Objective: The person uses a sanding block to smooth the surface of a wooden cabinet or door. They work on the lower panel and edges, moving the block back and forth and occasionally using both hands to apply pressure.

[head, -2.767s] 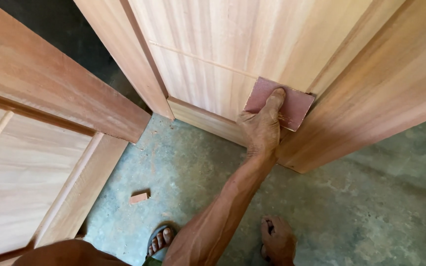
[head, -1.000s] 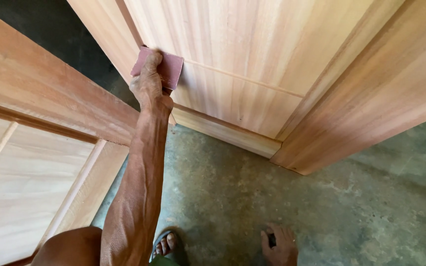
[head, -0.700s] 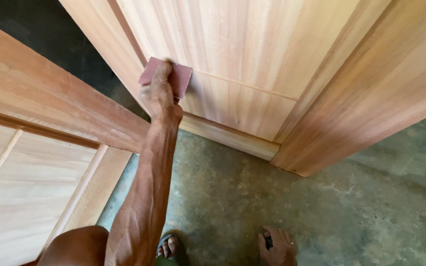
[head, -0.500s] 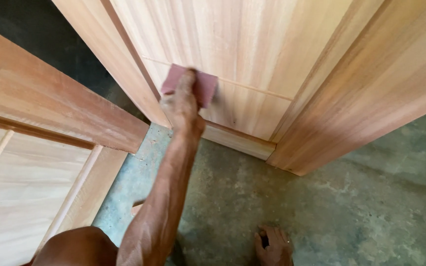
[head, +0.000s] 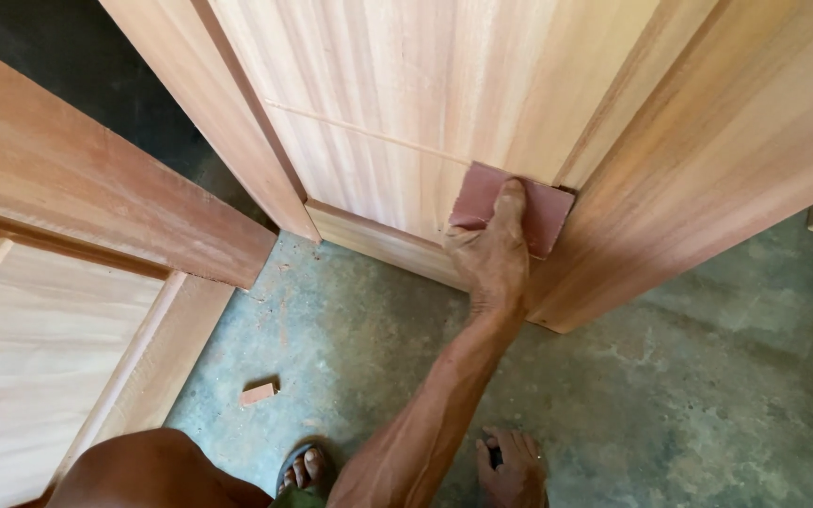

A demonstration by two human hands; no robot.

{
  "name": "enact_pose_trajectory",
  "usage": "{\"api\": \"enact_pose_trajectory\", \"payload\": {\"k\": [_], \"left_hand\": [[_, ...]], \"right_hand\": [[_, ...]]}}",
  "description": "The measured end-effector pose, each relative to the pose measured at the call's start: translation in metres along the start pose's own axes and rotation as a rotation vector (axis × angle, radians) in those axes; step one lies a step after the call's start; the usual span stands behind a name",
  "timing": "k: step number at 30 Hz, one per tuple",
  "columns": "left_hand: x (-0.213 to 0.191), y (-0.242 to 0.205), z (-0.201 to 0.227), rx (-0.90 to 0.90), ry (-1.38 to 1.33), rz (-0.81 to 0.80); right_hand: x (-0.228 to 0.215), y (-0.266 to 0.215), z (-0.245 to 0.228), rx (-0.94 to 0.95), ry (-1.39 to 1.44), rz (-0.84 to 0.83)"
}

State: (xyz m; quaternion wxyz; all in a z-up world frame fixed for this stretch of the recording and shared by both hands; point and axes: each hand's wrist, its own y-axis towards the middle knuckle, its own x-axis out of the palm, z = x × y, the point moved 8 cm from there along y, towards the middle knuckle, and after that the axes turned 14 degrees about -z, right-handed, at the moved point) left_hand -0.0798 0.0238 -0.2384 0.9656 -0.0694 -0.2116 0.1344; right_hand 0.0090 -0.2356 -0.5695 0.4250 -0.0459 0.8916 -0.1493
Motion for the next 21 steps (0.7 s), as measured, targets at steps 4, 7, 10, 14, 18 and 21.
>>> {"api": "enact_pose_trajectory", "payload": {"k": [4, 7, 10, 14, 18, 21], "left_hand": [[0.003, 0.001, -0.002, 0.072, -0.183, -0.082], [0.001, 0.003, -0.002, 0.102, -0.15, -0.076], [-0.017, 0.02, 0.003, -0.088, -0.042, 0.054], [-0.053, 0.06, 0.027, -0.028, -0.022, 0.047], [-0.099, 0.099, 0.054, -0.023, -0.026, 0.133], [-0.128, 0.124, 0.071, 0.053, -0.022, 0.149]], "right_hand": [[-0.012, -0.001, -0.01, 0.077, 0.033, -0.056], [-0.017, -0.002, -0.015, 0.058, -0.021, -0.022], [-0.021, -0.001, -0.019, 0.02, -0.003, -0.015], [-0.009, -0.001, -0.011, 0.025, -0.032, -0.001], [-0.011, 0.001, -0.014, -0.029, 0.038, 0.047], [0.002, 0.003, -0.001, 0.017, -0.009, 0.014]]}}
